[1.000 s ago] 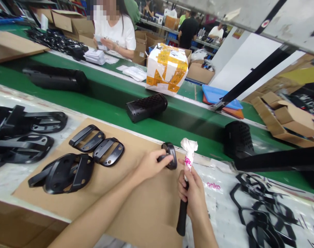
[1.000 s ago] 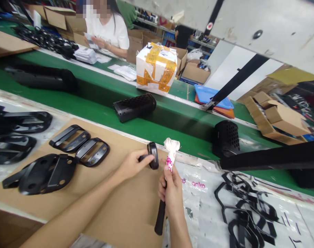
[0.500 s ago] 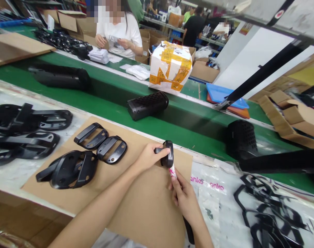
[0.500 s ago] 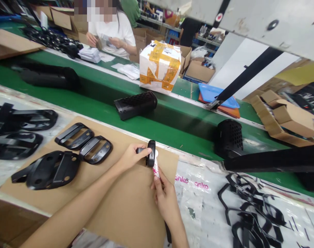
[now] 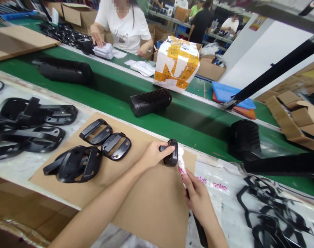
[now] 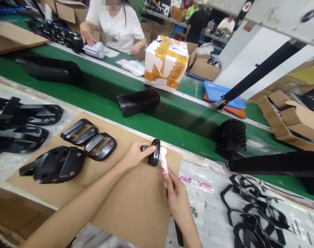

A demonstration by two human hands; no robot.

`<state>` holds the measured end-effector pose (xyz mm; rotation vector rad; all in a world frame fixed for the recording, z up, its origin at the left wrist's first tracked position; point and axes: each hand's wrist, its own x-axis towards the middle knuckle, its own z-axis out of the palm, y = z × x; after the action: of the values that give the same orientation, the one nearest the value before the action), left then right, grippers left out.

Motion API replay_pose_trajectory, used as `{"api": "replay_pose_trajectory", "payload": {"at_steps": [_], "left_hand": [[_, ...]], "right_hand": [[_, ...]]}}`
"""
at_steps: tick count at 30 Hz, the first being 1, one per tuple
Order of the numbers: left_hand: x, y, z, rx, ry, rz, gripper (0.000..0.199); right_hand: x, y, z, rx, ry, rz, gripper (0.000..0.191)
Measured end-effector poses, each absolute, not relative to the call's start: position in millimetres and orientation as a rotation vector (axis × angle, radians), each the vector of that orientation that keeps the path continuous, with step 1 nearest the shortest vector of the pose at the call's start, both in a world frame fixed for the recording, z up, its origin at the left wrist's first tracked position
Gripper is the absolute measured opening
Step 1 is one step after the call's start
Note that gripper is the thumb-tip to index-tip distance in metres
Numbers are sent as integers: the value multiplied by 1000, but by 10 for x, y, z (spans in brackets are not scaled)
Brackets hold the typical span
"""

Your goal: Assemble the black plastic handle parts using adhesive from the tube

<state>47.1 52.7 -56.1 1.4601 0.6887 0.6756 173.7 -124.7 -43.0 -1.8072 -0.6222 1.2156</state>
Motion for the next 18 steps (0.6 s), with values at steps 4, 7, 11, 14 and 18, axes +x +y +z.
{"api": "replay_pose_trajectory", "payload": {"at_steps": [4, 7, 11, 14, 18], "left_hand": [[472, 524, -568, 1475, 685, 680, 49], [463, 539, -590, 1462, 680, 693, 49], [428, 620, -611, 1332, 641, 718, 50], [385, 689, -596, 999, 566, 727, 50], [339, 699, -520, 595, 387, 711, 56]], "right_hand": [[1647, -1262, -457, -1740, -488, 1016, 66], [1576, -1219, -536, -1747, -633, 1221, 68], [1721, -1246, -486, -1810, -769, 1197, 65], [1892, -1327, -427, -1944, -874, 943, 60], [2022, -1367, -479, -2080, -1201, 592, 46]]}}
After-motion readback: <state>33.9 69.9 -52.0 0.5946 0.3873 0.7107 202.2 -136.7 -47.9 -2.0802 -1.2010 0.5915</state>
